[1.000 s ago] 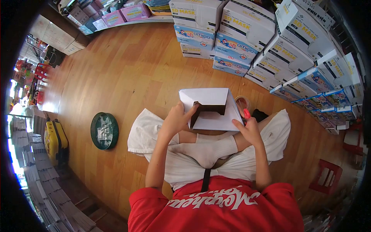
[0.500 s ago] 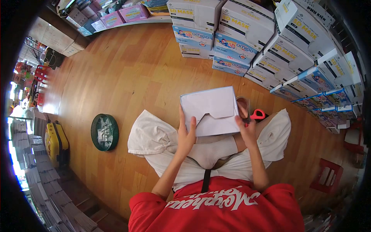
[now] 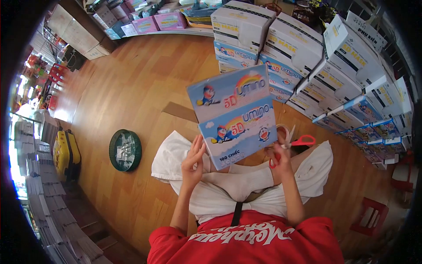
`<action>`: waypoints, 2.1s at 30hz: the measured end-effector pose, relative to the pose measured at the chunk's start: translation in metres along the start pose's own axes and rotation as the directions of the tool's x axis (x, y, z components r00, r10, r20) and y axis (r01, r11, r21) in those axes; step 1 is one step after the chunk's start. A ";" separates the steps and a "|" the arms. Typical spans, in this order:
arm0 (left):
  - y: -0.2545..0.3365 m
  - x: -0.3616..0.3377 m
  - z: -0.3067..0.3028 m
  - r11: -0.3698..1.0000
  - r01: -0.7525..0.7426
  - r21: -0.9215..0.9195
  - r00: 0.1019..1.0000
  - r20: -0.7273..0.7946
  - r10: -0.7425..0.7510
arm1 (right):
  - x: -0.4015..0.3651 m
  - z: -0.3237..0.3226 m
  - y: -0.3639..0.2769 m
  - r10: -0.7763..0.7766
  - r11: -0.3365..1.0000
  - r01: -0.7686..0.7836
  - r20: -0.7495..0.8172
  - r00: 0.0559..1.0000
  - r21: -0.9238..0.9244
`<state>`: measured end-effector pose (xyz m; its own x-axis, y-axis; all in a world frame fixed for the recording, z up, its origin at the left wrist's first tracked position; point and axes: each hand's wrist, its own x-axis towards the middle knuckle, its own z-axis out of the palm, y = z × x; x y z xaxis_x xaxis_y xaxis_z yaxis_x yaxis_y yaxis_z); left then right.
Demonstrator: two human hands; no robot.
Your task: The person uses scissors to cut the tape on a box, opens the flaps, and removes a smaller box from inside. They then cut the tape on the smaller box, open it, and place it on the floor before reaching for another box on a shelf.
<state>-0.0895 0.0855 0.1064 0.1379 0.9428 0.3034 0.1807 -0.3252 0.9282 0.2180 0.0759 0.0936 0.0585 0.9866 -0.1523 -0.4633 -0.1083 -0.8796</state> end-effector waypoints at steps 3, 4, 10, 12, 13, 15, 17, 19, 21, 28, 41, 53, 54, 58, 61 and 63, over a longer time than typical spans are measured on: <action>-0.005 0.001 -0.010 0.464 0.372 -0.804 0.912 0.223 -0.346 | 0.009 -0.012 0.005 -0.027 0.999 0.030 0.082 0.996 -0.029; -0.006 0.004 -0.002 0.596 0.450 -0.665 0.880 0.216 -0.424 | 0.012 -0.013 0.012 -0.036 0.981 0.047 0.058 0.998 -0.190; -0.034 0.001 0.049 0.799 0.459 -0.388 0.888 0.170 -0.427 | 0.013 -0.006 0.038 -0.119 0.834 0.124 0.046 0.992 -0.537; -0.032 0.003 0.054 0.939 0.271 -0.212 0.960 -0.007 -0.279 | 0.007 -0.008 0.039 -0.143 0.850 0.109 -0.025 0.989 -0.515; -0.026 0.010 0.050 0.989 0.146 -0.025 0.985 -0.088 -0.148 | 0.012 -0.012 0.046 -0.178 0.828 0.139 -0.020 0.984 -0.543; -0.037 0.013 0.040 0.965 0.066 0.255 0.981 -0.194 -0.016 | 0.022 -0.012 0.052 -0.198 0.848 0.183 0.022 0.980 -0.498; -0.067 0.016 0.027 0.983 0.182 0.034 0.952 -0.255 -0.168 | 0.041 0.004 0.050 -0.179 0.919 0.202 0.098 0.979 -0.338; -0.087 0.024 0.011 0.948 0.303 -0.093 0.914 -0.253 -0.317 | 0.060 0.009 0.055 -0.136 0.853 0.168 0.099 0.986 -0.495; -0.098 0.032 -0.004 0.886 0.448 -0.121 0.860 -0.213 -0.464 | 0.074 0.009 0.068 -0.056 0.818 0.106 0.105 0.993 -0.565; -0.096 0.061 0.001 0.704 0.496 -0.508 0.750 -0.158 -0.642 | 0.023 -0.014 0.058 0.214 0.923 -0.184 0.051 0.976 -0.337; -0.169 0.122 -0.110 0.648 0.363 -0.669 0.711 -0.251 -0.657 | -0.031 -0.085 -0.014 0.266 0.960 -0.272 -0.087 0.960 -0.067; -0.274 0.133 -0.193 0.658 0.361 -0.661 0.575 -0.398 -0.715 | -0.025 -0.088 -0.003 0.250 0.961 -0.259 -0.089 0.964 -0.101; -0.264 0.139 -0.168 0.693 0.395 -0.603 0.625 -0.377 -0.684 | -0.024 -0.089 -0.003 0.244 0.962 -0.252 -0.078 0.967 -0.106; -0.119 0.216 -0.035 0.988 0.111 -0.105 0.894 -0.425 -0.145 | -0.020 -0.091 0.003 0.277 0.955 -0.280 -0.051 0.960 -0.094; -0.044 0.294 0.014 0.831 -0.291 0.474 0.911 -0.128 0.392 | -0.021 -0.089 0.000 0.288 0.950 -0.292 -0.053 0.956 -0.109; 0.010 0.332 0.044 0.583 -0.462 0.668 0.833 0.101 0.544 | -0.023 -0.089 0.002 0.277 0.949 -0.284 -0.066 0.959 -0.137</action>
<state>0.0013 0.3918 0.2071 0.3118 0.6013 0.7357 0.6926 -0.6739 0.2573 0.2948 0.0419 0.0553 -0.0135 0.9076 -0.4195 -0.3351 -0.3994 -0.8533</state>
